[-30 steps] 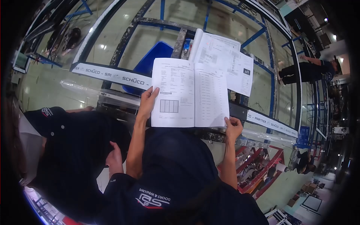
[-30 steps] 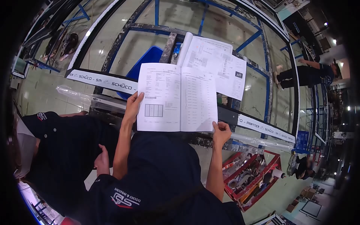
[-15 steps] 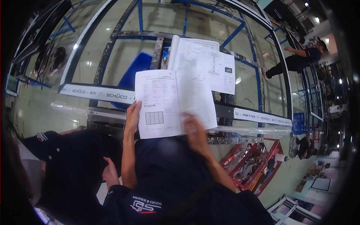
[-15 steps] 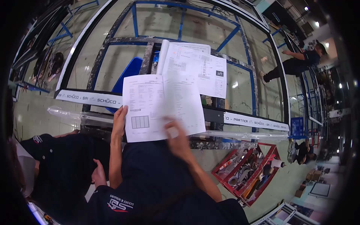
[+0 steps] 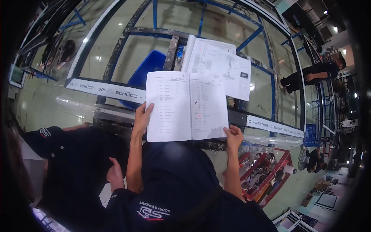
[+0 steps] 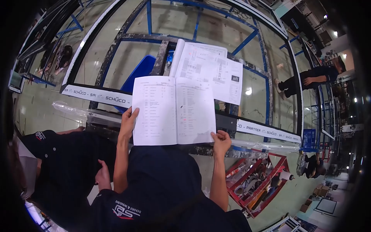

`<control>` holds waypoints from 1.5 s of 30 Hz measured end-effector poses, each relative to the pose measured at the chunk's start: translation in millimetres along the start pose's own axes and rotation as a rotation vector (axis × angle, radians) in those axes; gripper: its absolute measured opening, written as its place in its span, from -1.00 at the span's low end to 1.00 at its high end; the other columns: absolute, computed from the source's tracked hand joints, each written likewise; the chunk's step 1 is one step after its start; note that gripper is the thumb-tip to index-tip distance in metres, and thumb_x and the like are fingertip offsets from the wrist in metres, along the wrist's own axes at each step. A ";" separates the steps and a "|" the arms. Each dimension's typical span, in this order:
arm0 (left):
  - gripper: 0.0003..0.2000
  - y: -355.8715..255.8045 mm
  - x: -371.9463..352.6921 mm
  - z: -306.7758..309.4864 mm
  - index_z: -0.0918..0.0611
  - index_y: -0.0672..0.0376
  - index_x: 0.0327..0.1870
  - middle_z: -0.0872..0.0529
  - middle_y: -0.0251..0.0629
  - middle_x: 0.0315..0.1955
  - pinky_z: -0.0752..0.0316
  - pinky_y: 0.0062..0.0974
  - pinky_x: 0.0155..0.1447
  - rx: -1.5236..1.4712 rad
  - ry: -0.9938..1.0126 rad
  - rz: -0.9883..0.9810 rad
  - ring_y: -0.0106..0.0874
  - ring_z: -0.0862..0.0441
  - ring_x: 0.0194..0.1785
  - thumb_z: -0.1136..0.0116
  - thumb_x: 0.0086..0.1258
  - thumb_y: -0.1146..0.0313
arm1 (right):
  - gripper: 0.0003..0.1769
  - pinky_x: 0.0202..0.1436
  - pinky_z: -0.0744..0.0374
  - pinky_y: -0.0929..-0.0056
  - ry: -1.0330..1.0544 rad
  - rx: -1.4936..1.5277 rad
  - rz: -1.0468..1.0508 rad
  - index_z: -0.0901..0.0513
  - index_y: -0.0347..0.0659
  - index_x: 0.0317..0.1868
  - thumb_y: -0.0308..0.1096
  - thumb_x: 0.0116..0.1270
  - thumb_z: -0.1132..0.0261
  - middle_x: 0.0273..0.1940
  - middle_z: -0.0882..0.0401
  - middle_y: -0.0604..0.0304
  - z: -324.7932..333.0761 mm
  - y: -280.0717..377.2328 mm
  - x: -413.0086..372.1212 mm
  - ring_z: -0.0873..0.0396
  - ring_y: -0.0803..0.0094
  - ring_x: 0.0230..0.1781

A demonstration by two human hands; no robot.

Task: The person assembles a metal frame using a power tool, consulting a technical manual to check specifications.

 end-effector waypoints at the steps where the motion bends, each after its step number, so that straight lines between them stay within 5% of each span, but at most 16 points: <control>1: -0.63 1.3 0.0 1.7 -0.54 0.38 0.24 -0.67 -0.18 0.06 -0.48 -0.47 0.17 0.048 0.007 0.016 -0.41 -0.58 0.08 -0.08 0.52 0.34 | -0.69 -0.28 -0.51 0.63 -0.013 0.014 -0.018 -0.66 -0.34 -0.16 -0.53 0.07 -0.54 -0.36 -0.66 0.22 2.4 0.0 0.2 -0.57 0.59 -0.36; 3: -0.62 -2.2 -2.7 0.9 -0.54 0.39 0.23 -0.67 -0.17 0.06 -0.47 -0.46 0.18 0.040 -0.006 0.037 -0.41 -0.58 0.09 -0.08 0.52 0.32 | -0.78 -0.29 -0.51 0.58 -0.028 0.026 -0.051 -0.69 -0.34 -0.22 -0.49 0.13 -0.51 -0.37 -0.69 0.14 6.1 3.7 -1.5 -0.58 0.54 -0.41; 6: -0.61 -6.8 -3.9 -3.9 -0.55 0.38 0.22 -0.66 -0.16 0.06 -0.45 -0.47 0.19 0.059 0.001 0.033 -0.41 -0.58 0.08 -0.09 0.52 0.29 | -0.84 -0.24 -0.55 0.40 -0.167 -0.392 0.226 -0.69 -0.30 -0.23 -0.47 0.18 -0.45 -0.41 -0.67 0.10 8.9 53.1 -15.1 -0.62 0.35 -0.38; 7: -0.61 -7.6 -3.8 -5.0 -0.55 0.38 0.22 -0.66 -0.16 0.06 -0.45 -0.47 0.19 0.074 0.009 0.028 -0.41 -0.58 0.08 -0.09 0.52 0.27 | -0.93 -0.05 -0.52 0.20 -0.226 -0.544 0.405 -0.67 -0.27 -0.28 -0.48 0.22 -0.36 -0.22 -0.66 -0.02 1.6 74.3 -23.8 -0.60 0.10 -0.17; 9: -0.58 2.5 0.7 -3.7 -0.51 0.36 0.26 -0.63 -0.16 0.12 -0.44 -0.42 0.21 0.009 0.049 0.030 -0.39 -0.54 0.15 -0.02 0.54 0.23 | -0.98 0.11 -0.44 0.11 -0.344 -0.686 0.697 -0.62 -0.27 -0.31 -0.52 0.25 -0.29 0.04 -0.56 -0.07 -33.7 147.1 -69.4 -0.50 -0.01 0.04; 10: -0.56 9.8 3.2 -3.4 -0.49 0.35 0.28 -0.61 -0.16 0.15 -0.43 -0.40 0.22 -0.024 0.070 0.034 -0.37 -0.52 0.18 0.02 0.55 0.21 | -0.97 0.21 -0.40 0.14 -0.113 -0.630 0.629 -0.57 -0.27 -0.28 -0.52 0.29 -0.26 0.19 -0.45 -0.07 -61.5 154.7 -83.7 -0.44 0.02 0.16; 11: -0.57 15.7 4.6 -2.9 -0.50 0.36 0.27 -0.62 -0.16 0.13 -0.44 -0.40 0.19 -0.064 0.086 0.040 -0.38 -0.53 0.16 0.02 0.55 0.22 | -0.92 0.17 -0.46 0.24 0.293 -0.324 0.534 -0.55 -0.32 -0.27 -0.49 0.31 -0.30 0.14 -0.52 -0.01 -97.7 164.4 -104.8 -0.54 0.17 0.06; 12: -0.58 18.5 5.1 -3.8 -0.50 0.37 0.26 -0.63 -0.15 0.11 -0.45 -0.40 0.17 -0.088 0.090 0.050 -0.38 -0.54 0.13 0.02 0.56 0.22 | -0.92 0.30 -0.39 0.27 0.806 -0.028 0.292 -0.57 -0.32 -0.30 -0.49 0.34 -0.27 0.13 -0.57 -0.06 -129.7 168.3 -131.9 -0.49 0.10 0.23; 13: -0.59 21.0 6.8 -2.4 -0.51 0.37 0.25 -0.64 -0.15 0.08 -0.47 -0.41 0.15 -0.096 0.081 0.060 -0.38 -0.55 0.10 0.02 0.56 0.23 | -0.90 0.27 -0.42 0.29 1.260 0.191 0.170 -0.61 -0.35 -0.26 -0.46 0.35 -0.28 0.07 -0.64 -0.05 -146.9 174.2 -162.5 -0.54 0.12 0.19; 16: -0.61 33.9 10.6 8.0 -0.53 0.40 0.21 -0.67 -0.14 0.01 -0.50 -0.42 0.07 -0.077 0.000 0.094 -0.38 -0.59 0.03 0.03 0.57 0.25 | -0.86 0.26 -0.44 0.27 0.778 -0.070 0.323 -0.64 -0.34 -0.20 -0.42 0.35 -0.30 0.03 -0.66 -0.05 -123.1 143.2 -114.2 -0.56 0.10 0.18; 17: -0.61 40.0 12.8 12.0 -0.54 0.40 0.20 -0.68 -0.14 -0.01 -0.52 -0.42 0.05 -0.079 -0.026 0.104 -0.38 -0.60 0.00 0.03 0.58 0.25 | -0.82 0.26 -0.43 0.22 0.471 -0.224 0.429 -0.64 -0.32 -0.16 -0.37 0.33 -0.32 0.04 -0.65 -0.05 -101.3 127.7 -86.0 -0.54 0.05 0.18; 19: -0.62 50.2 15.5 21.4 -0.55 0.42 0.18 -0.70 -0.13 -0.06 -0.54 -0.43 0.00 -0.076 -0.064 0.121 -0.39 -0.63 -0.05 0.04 0.58 0.27 | -0.52 0.25 -0.41 0.13 0.034 -0.667 0.623 -0.56 -0.31 0.04 -0.21 0.21 -0.44 0.12 -0.52 -0.15 -57.8 81.1 -49.2 -0.46 -0.04 0.17; 21: -0.63 51.0 16.5 19.3 -0.55 0.42 0.18 -0.70 -0.13 -0.07 -0.55 -0.44 -0.02 -0.085 -0.072 0.127 -0.39 -0.64 -0.07 0.03 0.58 0.28 | -0.41 0.23 -0.44 0.17 0.069 -0.542 0.397 -0.53 -0.35 0.08 -0.24 0.10 -0.52 0.12 -0.49 -0.15 -32.2 53.5 -22.6 -0.46 -0.01 0.16; 24: -0.64 45.3 13.4 16.2 -0.52 0.42 0.20 -0.68 -0.12 -0.05 -0.54 -0.44 0.00 -0.099 -0.057 0.115 -0.38 -0.62 -0.05 0.02 0.57 0.31 | -0.47 -0.06 -0.60 0.37 0.007 -0.314 0.104 -0.59 -0.36 0.00 -0.35 0.05 -0.58 -0.15 -0.65 0.03 -4.1 20.0 -7.3 -0.63 0.31 -0.18; 33: -0.63 41.7 10.8 15.4 -0.45 0.39 0.26 -0.62 -0.09 0.03 -0.51 -0.44 0.06 -0.102 -0.043 0.097 -0.37 -0.58 0.02 -0.01 0.52 0.38 | -0.75 -0.28 -0.53 0.58 -0.065 -0.140 0.106 -0.69 -0.35 -0.21 -0.44 0.14 -0.52 -0.42 -0.68 0.21 12.5 9.2 4.8 -0.57 0.58 -0.42; 45: -0.56 36.4 6.4 11.6 -0.35 0.35 0.33 -0.54 -0.06 0.13 -0.47 -0.45 0.14 -0.094 -0.029 0.095 -0.36 -0.53 0.11 -0.05 0.46 0.48 | -0.85 -0.22 -0.55 0.58 -0.057 -0.135 0.148 -0.64 -0.33 -0.24 -0.46 0.25 -0.43 -0.36 -0.62 0.24 8.7 19.8 0.6 -0.54 0.58 -0.34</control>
Point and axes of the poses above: each hand's wrist, its own x-axis towards the middle knuckle, its own z-axis out of the back of the hand, y = z × x, the point moved 9 cm from there along x, towards the middle knuckle
